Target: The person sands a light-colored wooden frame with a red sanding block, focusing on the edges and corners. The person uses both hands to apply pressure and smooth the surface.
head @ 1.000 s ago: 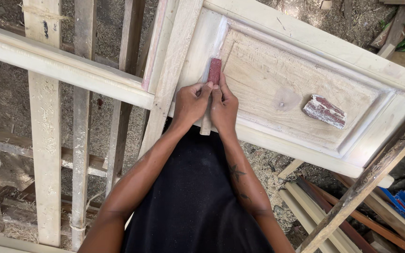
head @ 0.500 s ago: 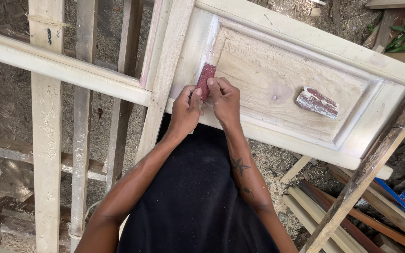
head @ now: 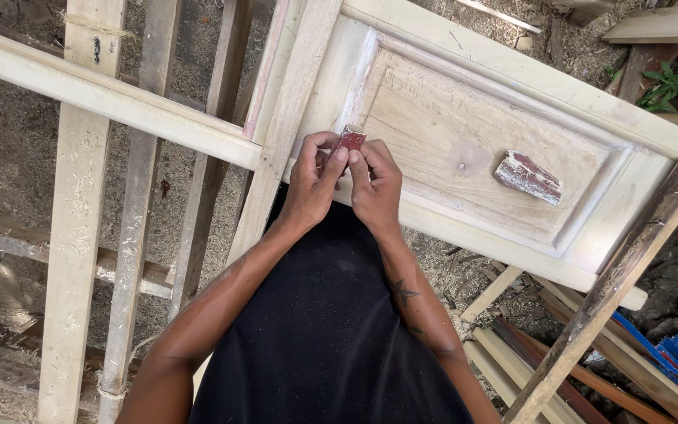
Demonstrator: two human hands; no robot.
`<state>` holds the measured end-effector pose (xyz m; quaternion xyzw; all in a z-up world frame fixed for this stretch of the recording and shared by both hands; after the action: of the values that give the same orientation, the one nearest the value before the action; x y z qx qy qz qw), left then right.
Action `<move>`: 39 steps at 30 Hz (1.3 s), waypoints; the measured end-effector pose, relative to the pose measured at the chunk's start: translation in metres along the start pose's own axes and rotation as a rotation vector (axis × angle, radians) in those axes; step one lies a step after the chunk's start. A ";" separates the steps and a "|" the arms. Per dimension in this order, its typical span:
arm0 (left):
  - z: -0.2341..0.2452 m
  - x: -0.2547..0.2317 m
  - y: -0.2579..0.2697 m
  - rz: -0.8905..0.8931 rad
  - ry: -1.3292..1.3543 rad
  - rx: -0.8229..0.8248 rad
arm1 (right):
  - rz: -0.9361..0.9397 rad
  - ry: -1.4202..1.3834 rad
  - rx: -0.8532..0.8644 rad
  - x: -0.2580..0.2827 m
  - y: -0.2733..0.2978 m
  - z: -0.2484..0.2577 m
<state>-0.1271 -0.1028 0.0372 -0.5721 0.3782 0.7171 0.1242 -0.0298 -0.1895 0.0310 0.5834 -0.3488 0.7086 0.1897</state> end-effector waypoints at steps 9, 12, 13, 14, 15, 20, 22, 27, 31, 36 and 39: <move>0.009 0.008 -0.009 -0.107 0.163 0.123 | 0.105 0.233 -0.045 0.023 0.005 -0.006; -0.001 0.018 -0.017 0.076 0.289 0.103 | 0.029 0.221 -0.019 0.012 0.003 -0.009; -0.006 0.022 -0.025 0.165 0.338 0.079 | -0.003 0.209 -0.003 0.007 0.004 -0.009; -0.008 0.024 -0.034 0.242 0.386 0.047 | -0.091 0.161 0.000 -0.001 0.004 -0.011; -0.012 0.026 -0.040 0.257 0.390 0.028 | -0.179 0.113 0.002 -0.009 0.003 -0.013; -0.018 0.025 -0.065 0.398 0.403 -0.053 | -0.381 -0.051 0.034 -0.043 0.002 -0.016; -0.015 0.020 -0.077 0.436 0.464 -0.074 | -0.542 -0.096 0.092 -0.043 0.003 -0.016; -0.030 0.014 -0.081 0.347 0.408 -0.037 | -0.597 -0.124 -0.039 -0.040 -0.008 -0.015; -0.043 0.007 -0.079 0.352 0.382 -0.004 | -0.389 0.027 -0.013 -0.047 -0.013 -0.012; -0.040 -0.002 -0.083 0.349 0.413 -0.018 | -0.500 -0.024 0.032 -0.046 -0.013 -0.015; -0.037 -0.004 -0.082 0.337 0.344 -0.026 | -0.585 -0.034 0.057 -0.043 -0.016 -0.017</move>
<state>-0.0486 -0.0714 0.0058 -0.6163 0.4746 0.6244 -0.0711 -0.0196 -0.1602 -0.0073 0.6760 -0.1489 0.6234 0.3637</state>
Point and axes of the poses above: each hand's wrist, its own y-axis away from the middle knuckle, its own z-axis out of the back of the hand, x = y × z, the point moved 1 cm from there along -y, towards the middle knuckle, and after that the axes turned 13 degrees about z, right-handed, at the moved point
